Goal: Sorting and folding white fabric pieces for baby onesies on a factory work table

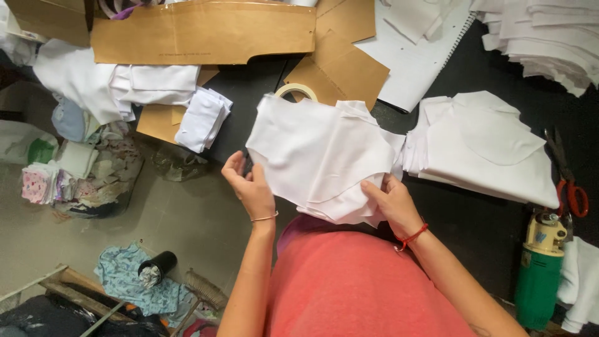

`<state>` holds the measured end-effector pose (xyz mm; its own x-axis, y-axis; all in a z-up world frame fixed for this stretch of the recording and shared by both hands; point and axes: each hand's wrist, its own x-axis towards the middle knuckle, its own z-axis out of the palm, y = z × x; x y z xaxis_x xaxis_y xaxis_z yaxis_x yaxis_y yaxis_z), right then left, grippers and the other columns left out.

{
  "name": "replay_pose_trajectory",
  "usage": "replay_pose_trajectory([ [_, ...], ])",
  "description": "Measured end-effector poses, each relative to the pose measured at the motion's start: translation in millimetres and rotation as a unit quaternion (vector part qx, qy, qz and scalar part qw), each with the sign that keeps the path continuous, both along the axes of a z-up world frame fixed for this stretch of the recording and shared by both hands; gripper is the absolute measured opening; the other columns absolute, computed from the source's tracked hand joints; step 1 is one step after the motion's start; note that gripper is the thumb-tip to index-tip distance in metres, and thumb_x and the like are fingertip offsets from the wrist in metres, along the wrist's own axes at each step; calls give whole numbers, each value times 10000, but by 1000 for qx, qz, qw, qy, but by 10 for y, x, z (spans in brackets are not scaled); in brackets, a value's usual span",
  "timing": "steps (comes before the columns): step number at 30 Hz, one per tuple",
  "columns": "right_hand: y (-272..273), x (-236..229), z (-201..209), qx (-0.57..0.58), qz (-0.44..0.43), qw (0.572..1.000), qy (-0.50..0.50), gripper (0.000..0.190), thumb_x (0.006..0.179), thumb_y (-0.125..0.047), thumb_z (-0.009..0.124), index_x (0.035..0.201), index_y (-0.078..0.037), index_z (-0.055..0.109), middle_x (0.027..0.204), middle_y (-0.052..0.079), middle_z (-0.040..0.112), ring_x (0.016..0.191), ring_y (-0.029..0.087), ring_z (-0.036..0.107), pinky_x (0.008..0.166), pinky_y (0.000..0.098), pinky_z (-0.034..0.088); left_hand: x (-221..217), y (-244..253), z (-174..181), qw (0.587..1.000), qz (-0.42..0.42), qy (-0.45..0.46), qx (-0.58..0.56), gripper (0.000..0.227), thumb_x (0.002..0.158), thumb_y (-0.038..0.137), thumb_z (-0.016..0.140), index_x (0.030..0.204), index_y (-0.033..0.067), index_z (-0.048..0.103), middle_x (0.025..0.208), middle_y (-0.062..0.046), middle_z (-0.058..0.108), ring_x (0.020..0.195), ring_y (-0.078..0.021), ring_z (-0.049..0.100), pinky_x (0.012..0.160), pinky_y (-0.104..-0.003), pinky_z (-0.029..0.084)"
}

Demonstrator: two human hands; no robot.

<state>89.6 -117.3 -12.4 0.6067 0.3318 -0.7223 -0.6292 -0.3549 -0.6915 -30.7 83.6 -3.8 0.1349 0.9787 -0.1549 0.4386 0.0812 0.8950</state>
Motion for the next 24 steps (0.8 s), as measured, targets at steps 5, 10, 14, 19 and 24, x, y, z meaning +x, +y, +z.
replay_pose_trajectory([
  [5, -2, -38, 17, 25, 3, 1000, 10, 293, 786, -145, 635, 1005, 13, 522, 801, 93, 596, 695, 166, 595, 586, 327, 517, 140, -442, 141, 870, -353, 78, 336, 449, 634, 146, 627, 1072, 176, 533, 1070, 24, 553, 977, -155, 521, 829, -306, 366],
  [10, 34, -28, 47, 33, 13, 999, 0, 254, 796, -133, 618, 981, 16, 527, 782, 74, 595, 683, 151, 599, 575, 303, 521, 363, -726, -39, 767, -438, 136, 450, 313, 801, 113, 503, 1087, 236, 541, 927, 73, 561, 856, -93, 538, 798, -267, 396],
  [14, -66, -28, -95, 59, 32, 998, -21, 215, 800, -137, 618, 937, 7, 537, 751, 62, 591, 666, 139, 600, 562, 295, 519, 402, -621, -140, 796, -388, 171, 433, 220, 744, 136, 573, 916, 272, 585, 694, 62, 556, 609, -134, 555, 600, -277, 447],
  [19, 7, 1, 154, 55, 16, 998, 12, 193, 806, -132, 602, 939, -6, 539, 758, 66, 600, 674, 144, 601, 581, 298, 521, 278, -289, -98, 992, -124, -5, 4, 207, 698, 33, 497, 877, 102, 574, 789, -83, 598, 684, -229, 577, 613, -295, 471],
  [24, -46, 12, 128, 69, 31, 997, 23, 157, 844, -166, 554, 914, -28, 528, 755, 39, 584, 674, 140, 608, 584, 295, 524, 145, -390, 30, 940, -228, 56, 248, 266, 660, 7, 584, 899, 120, 553, 786, -26, 494, 711, -208, 526, 641, -316, 440],
])
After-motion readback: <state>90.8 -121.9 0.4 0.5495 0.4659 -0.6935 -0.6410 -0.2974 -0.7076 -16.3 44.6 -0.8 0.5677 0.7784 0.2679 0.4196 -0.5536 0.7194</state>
